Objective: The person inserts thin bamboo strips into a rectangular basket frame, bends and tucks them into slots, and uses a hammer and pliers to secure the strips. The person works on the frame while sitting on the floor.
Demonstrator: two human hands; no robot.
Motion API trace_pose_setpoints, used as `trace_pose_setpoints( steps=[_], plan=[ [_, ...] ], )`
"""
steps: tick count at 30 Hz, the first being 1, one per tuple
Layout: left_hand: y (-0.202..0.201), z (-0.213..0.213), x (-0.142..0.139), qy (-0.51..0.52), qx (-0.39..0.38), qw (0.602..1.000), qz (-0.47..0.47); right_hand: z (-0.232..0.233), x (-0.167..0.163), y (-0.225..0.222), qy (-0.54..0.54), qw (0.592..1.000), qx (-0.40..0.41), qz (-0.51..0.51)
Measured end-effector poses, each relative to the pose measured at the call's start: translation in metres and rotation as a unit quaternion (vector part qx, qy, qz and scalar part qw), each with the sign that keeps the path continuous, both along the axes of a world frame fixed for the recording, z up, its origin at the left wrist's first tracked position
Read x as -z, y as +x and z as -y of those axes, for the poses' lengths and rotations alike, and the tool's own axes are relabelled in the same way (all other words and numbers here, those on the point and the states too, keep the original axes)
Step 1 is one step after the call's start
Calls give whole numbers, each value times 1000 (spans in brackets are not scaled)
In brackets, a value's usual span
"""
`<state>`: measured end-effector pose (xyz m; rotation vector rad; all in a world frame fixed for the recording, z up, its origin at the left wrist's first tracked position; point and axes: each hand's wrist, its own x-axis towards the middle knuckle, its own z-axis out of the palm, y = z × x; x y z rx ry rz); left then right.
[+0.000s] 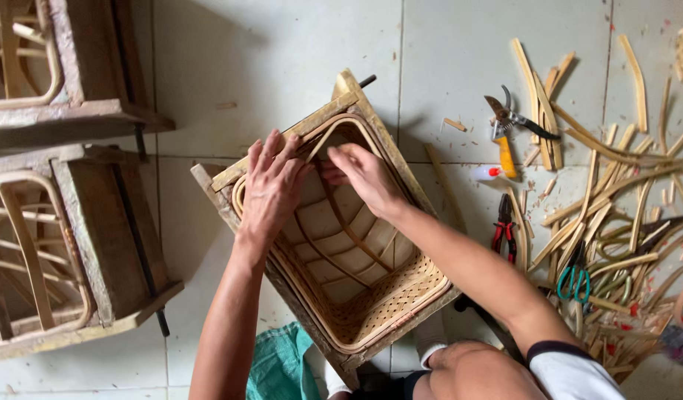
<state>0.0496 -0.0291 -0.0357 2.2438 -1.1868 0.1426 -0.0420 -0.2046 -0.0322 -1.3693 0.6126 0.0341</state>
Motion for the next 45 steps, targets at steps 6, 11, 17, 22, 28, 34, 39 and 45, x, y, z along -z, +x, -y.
trace_pose_setpoints(
  steps=[6, 11, 17, 22, 28, 34, 39, 45],
  plan=[
    [-5, 14, -11, -31, 2, 999, 5, 12, 12, 28, -41, 997, -5, 65],
    [-3, 25, -18, -33, 6, 999, -5, 22, 19, 25, -57, 998, -10, 39],
    [-3, 29, -20, -48, 5, 999, -21, 28, 22, 29, 39, 998, 8, 41],
    [0, 28, -18, -55, -1, 998, -24, 26, 19, 33, 103, 992, 17, 70],
    [-4, 29, -12, -16, -9, 1000, -1, 20, 17, 28, 57, 994, 33, 85],
    [-11, 29, -10, -12, -14, 1000, 19, 15, 18, 20, -48, 997, 29, 50],
    [-10, 22, -10, -22, -10, 1000, 0, 30, -9, -4, -368, 922, -99, 62],
    [-13, 17, -9, -15, -25, 1000, -8, 106, -16, 15, -519, 839, -164, 20]
  ],
)
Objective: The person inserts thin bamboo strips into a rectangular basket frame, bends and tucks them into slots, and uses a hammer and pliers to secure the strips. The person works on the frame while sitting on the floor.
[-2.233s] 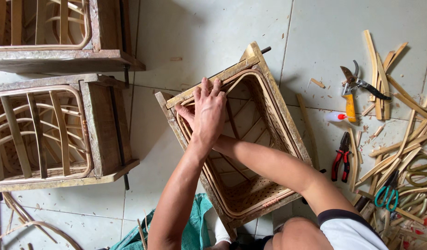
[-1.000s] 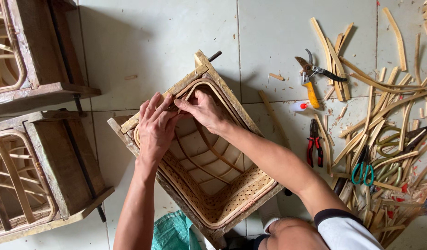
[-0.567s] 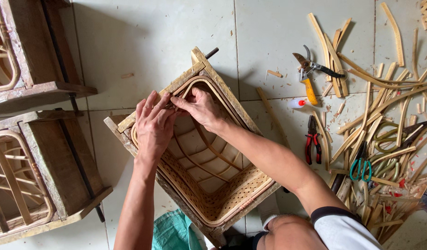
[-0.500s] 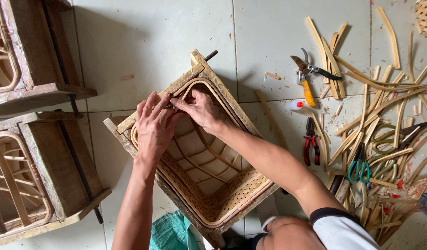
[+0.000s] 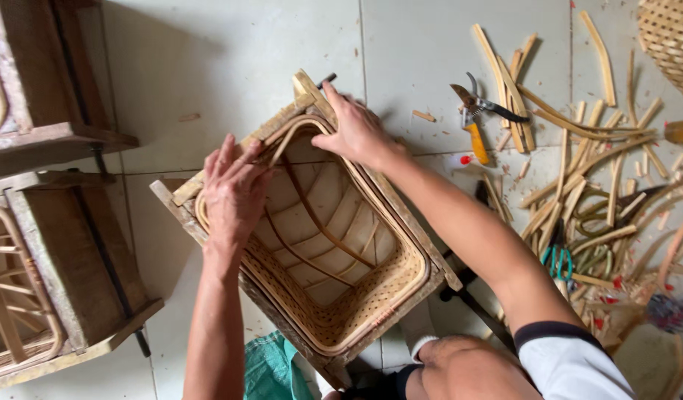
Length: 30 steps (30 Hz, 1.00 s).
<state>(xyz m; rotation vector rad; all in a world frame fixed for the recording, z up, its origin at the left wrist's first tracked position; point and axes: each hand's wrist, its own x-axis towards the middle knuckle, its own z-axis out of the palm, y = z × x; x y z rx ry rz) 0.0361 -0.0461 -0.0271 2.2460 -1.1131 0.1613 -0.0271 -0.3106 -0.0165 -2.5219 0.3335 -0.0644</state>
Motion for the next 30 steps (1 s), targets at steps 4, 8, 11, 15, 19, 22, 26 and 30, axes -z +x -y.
trace_pose_setpoints(
  steps=[4, 8, 11, 15, 19, 22, 26, 30],
  plan=[
    [-10, -2, -1, -1, -6, 1000, -19, 17, 0, -11, 127, 977, 17, -171],
    [-15, -6, 1, -4, 6, 1000, -10, 3, -36, -97, 201, 960, -3, -194],
    [-17, -8, 4, -8, 7, 1000, -6, -9, -64, -211, 193, 889, 63, -411],
    [-25, -4, 7, -8, -3, 1000, 1, -24, -40, -300, 173, 946, 97, -257],
    [-37, -4, 1, 8, 0, 1000, 1, -23, -21, -323, 193, 936, 162, -247],
    [-40, -3, -2, 9, -6, 1000, 2, -11, -22, -335, 221, 907, 176, -313],
    [-42, -2, 2, 0, 5, 1000, -5, 20, -23, -397, 199, 965, 132, -109],
    [-46, 0, 9, 25, 5, 999, 34, 19, -3, -497, 14, 904, 163, -396]
  ],
)
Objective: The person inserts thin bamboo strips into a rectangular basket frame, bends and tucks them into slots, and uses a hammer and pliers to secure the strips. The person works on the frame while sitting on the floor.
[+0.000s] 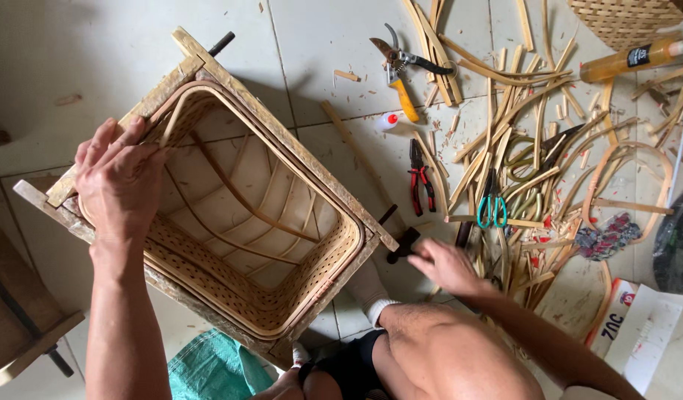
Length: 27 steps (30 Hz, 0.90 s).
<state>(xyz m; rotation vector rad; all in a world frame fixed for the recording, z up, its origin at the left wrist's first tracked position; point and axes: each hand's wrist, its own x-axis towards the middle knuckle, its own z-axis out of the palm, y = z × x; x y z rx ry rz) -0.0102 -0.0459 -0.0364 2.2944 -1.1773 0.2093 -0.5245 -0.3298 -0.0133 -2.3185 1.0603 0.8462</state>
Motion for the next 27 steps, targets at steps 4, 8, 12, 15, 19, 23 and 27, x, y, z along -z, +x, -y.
trace_pose_setpoints(
  steps=[4, 8, 12, 15, 19, 23, 27],
  plan=[
    [-3, 0, -1, -9, 13, 1000, -4, -13, 53, -51, -98, 988, -85, 85],
    [-5, 0, -4, -17, 10, 1000, -6, -18, 67, -67, -9, 982, 58, 180],
    [-4, -1, -6, -33, 12, 999, -22, -19, 25, -80, -6, 969, 134, 207],
    [-4, -1, -6, -23, 16, 1000, -11, -15, -22, -67, -20, 965, 33, 260],
    [-7, -2, -10, -27, 21, 999, -7, -4, -48, 4, 74, 869, -279, 402],
    [-9, -2, -11, -17, 16, 1000, -10, -40, -78, 74, 325, 852, -264, 316],
    [-5, -2, -7, -25, 10, 999, -20, -55, -115, 108, 270, 812, -332, 397]
  ],
)
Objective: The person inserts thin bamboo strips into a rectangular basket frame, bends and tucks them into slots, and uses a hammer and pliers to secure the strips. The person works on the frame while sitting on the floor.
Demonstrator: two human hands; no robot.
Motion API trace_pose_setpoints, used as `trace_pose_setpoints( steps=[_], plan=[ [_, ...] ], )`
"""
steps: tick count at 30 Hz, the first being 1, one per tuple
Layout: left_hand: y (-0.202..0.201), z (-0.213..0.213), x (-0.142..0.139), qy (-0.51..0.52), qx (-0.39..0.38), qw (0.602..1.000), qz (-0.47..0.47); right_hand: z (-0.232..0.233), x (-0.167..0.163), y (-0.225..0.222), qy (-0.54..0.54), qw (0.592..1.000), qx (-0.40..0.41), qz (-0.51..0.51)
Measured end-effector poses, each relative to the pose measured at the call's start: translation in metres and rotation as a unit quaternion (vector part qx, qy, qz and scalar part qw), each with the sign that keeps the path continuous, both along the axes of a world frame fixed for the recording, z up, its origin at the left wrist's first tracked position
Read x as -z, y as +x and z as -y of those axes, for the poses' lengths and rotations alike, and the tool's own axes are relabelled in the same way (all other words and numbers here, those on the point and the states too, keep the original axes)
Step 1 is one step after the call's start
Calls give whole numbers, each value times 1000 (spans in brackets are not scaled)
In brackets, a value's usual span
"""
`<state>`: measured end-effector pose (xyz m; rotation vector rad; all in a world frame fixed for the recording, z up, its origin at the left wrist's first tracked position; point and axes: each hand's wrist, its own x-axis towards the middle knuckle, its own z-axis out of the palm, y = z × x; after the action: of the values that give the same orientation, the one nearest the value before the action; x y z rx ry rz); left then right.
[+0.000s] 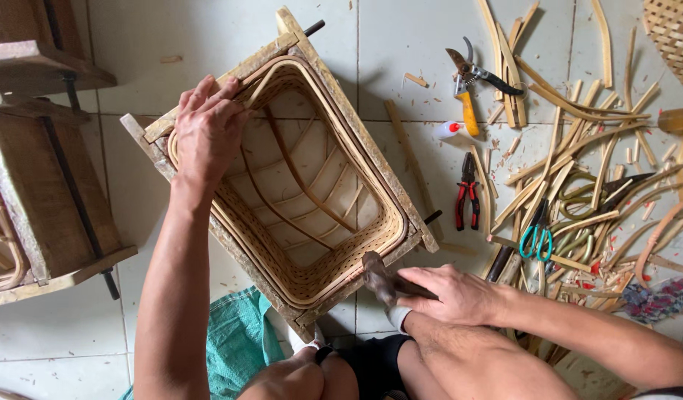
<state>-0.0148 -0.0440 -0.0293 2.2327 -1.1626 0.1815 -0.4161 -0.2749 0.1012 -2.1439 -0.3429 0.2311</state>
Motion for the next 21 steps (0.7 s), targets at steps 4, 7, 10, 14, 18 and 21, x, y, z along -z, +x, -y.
trace_pose_setpoints(
  steps=[4, 7, 10, 14, 18, 21],
  plan=[
    [2, -1, 4, 6, 8, 1000, 8, -13, 12, 13, 29, 996, -84, 13],
    [-1, -2, 3, 3, 3, 1000, 14, -26, 37, 16, 3, 994, -102, 39],
    [-1, -3, 0, -7, 9, 1000, 13, -31, 45, 12, -21, 994, -101, 29],
    [-2, -5, -1, -3, 14, 1000, 7, -16, 29, 2, -30, 998, -43, -34],
    [-2, -4, 3, 17, 6, 1000, 8, -14, 25, 1, 5, 999, -37, 5],
    [0, -2, 5, 24, -3, 1000, 7, -16, 30, 0, -24, 997, -31, -61]
  ],
)
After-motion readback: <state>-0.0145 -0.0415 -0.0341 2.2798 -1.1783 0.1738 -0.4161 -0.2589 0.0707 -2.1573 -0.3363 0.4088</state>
